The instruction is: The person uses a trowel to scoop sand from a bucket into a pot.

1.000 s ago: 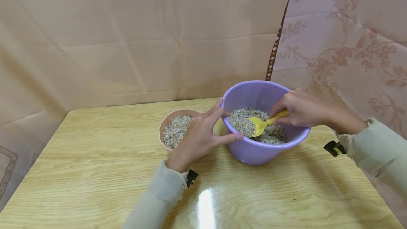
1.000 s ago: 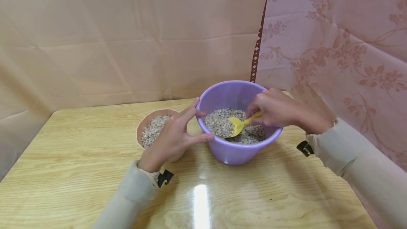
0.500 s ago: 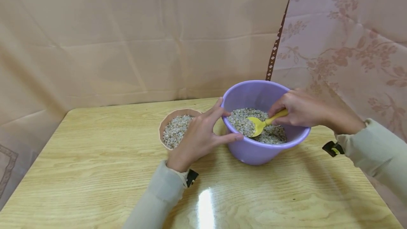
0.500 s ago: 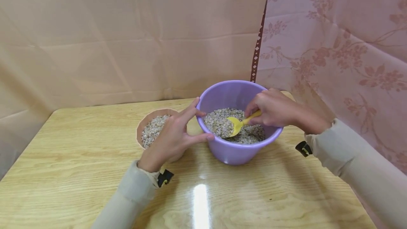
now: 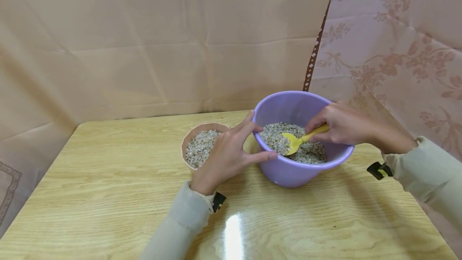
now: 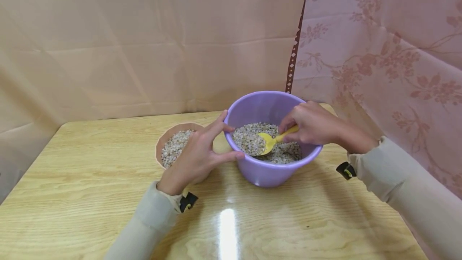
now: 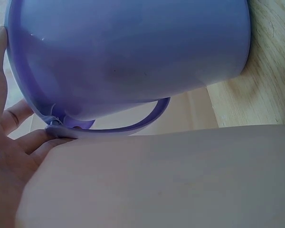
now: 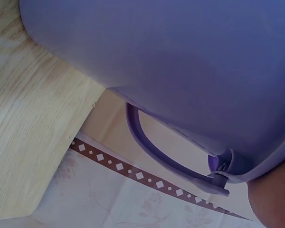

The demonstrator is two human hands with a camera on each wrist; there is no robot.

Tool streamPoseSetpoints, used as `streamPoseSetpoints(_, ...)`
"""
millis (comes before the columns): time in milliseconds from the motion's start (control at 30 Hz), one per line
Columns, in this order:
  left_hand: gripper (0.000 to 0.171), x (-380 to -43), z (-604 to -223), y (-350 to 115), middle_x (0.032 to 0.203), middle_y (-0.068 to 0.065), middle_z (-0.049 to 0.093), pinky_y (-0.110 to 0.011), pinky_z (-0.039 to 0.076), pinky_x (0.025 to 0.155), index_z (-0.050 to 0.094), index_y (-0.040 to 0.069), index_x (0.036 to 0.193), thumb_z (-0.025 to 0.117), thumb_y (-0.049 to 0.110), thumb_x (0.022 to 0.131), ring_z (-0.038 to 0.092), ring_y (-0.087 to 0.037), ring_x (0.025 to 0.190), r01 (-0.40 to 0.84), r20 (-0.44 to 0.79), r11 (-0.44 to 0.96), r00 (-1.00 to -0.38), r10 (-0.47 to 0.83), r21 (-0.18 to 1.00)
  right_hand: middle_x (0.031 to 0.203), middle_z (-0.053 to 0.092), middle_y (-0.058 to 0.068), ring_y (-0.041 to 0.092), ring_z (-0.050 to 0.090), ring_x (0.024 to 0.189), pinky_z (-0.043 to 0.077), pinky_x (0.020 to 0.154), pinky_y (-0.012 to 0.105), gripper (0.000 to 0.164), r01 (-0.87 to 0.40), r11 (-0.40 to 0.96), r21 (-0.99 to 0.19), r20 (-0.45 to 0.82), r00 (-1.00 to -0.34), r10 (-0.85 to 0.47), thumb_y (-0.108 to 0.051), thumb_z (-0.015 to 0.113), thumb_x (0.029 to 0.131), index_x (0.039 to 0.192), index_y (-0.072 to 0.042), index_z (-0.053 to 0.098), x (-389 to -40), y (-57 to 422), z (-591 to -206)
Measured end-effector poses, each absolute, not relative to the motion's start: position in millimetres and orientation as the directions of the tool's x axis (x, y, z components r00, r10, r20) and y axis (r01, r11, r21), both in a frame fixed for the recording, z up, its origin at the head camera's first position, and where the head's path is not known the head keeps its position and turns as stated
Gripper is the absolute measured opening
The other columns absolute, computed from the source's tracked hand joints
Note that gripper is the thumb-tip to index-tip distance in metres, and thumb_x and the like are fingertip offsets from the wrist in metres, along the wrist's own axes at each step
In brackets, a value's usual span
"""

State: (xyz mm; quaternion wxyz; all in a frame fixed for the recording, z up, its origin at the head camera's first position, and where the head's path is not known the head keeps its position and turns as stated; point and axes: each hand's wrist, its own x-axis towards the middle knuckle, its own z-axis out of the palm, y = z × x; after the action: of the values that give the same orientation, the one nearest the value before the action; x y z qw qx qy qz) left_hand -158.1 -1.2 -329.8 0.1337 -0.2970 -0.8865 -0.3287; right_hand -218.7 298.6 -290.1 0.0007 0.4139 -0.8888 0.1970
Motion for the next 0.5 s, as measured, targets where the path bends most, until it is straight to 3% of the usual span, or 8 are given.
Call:
streamPoseSetpoints(333,0.058,-157.9,-329.5,-1.1,0.157,-0.014,0.033,-0.036,0.051,0.076,0.061,0.017,0.115,0.076,0.06,0.079,0.064,-0.026,0.113,0.611,0.428,0.608,-0.791,0.438,0.507,0.085,0.073,-0.022,-0.004,0.066,0.073,0.054,0.064,0.023,0.016,-0.73,0.582,-0.357,0.161,-0.662,-0.732,-0.02,0.085,0.079,0.088,-0.031,0.079,-218.7,298.8,-290.5)
streamPoseSetpoints(500,0.058,-158.3,-329.4,-0.6,0.157,-0.013,0.034,-0.035,0.05,0.074,0.061,0.017,0.115,0.076,0.06,0.079,0.064,-0.023,0.107,0.612,0.431,0.609,-0.79,0.436,0.505,0.085,0.073,-0.021,-0.003,0.066,0.073,0.054,0.064,0.022,0.015,-0.718,0.591,-0.368,0.152,-0.673,-0.724,-0.02,0.085,0.079,0.089,-0.03,0.079,-218.5,299.1,-290.6)
